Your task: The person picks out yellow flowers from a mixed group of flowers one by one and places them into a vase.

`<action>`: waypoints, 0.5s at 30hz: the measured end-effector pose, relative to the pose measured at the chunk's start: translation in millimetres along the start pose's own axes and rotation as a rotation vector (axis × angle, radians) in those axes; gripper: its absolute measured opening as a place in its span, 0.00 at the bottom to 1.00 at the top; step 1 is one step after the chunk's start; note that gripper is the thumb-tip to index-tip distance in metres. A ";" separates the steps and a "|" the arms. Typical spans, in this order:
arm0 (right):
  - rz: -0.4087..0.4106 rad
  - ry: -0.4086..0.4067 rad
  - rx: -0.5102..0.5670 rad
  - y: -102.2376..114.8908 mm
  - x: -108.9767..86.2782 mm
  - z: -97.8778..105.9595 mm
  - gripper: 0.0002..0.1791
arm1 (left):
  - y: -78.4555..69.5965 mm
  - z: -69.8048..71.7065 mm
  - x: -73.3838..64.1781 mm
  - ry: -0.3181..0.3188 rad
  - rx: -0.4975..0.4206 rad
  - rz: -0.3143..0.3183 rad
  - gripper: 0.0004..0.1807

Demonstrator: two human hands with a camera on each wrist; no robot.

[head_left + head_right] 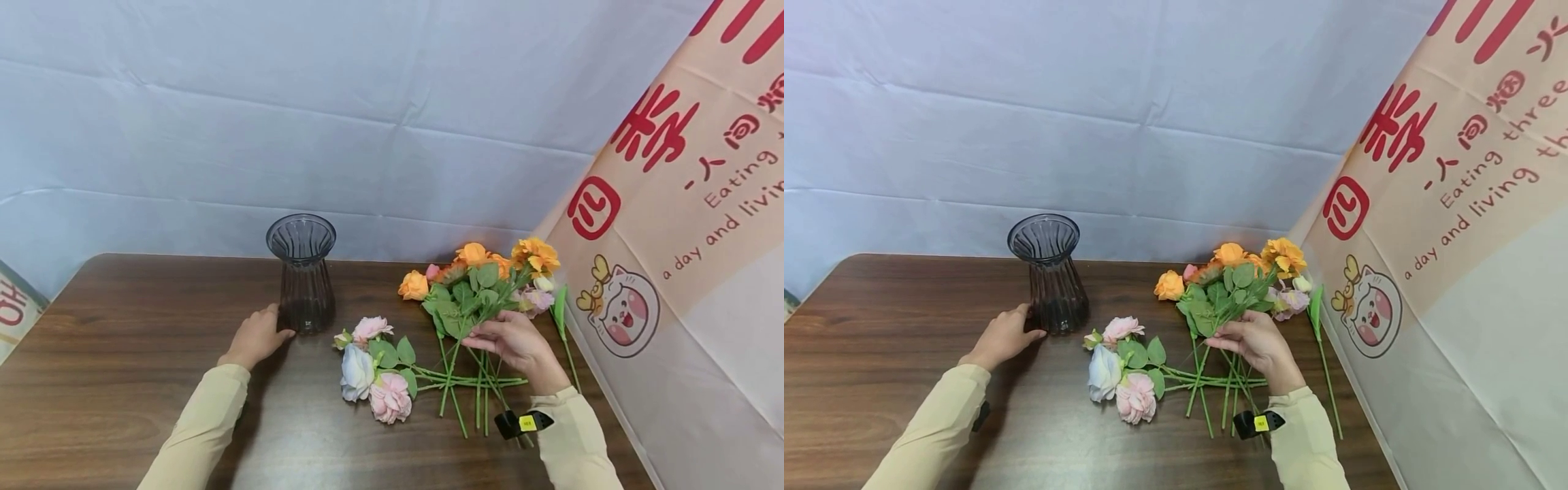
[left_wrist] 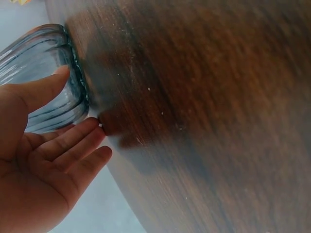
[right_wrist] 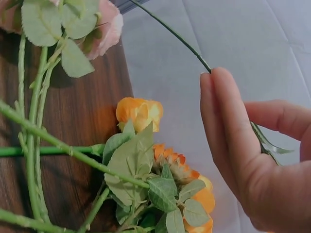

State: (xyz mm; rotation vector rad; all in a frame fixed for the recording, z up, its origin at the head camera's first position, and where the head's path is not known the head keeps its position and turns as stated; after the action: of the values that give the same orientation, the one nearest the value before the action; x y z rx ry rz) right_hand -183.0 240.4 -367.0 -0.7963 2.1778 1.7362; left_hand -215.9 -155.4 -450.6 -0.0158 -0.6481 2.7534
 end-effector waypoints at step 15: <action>0.003 0.032 0.101 3.5 3.9 -6.5 0.14 | 3.2 -2.5 1.5 0.024 0.004 0.018 0.35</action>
State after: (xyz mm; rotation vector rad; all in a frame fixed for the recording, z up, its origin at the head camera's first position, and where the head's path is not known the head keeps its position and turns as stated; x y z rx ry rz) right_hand -187.2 233.6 -364.4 -0.8019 2.2675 1.6113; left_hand -218.1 -156.6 -454.2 -0.0536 -0.6388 2.7675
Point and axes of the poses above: each hand's wrist, its own x-axis towards the middle knuckle, its own z-axis out of the back of the hand, y = z × x, the point moved 4 cm from there along x, towards the middle knuckle, and after that the axes turned 11 degrees about -z, right-handed, at the moved point
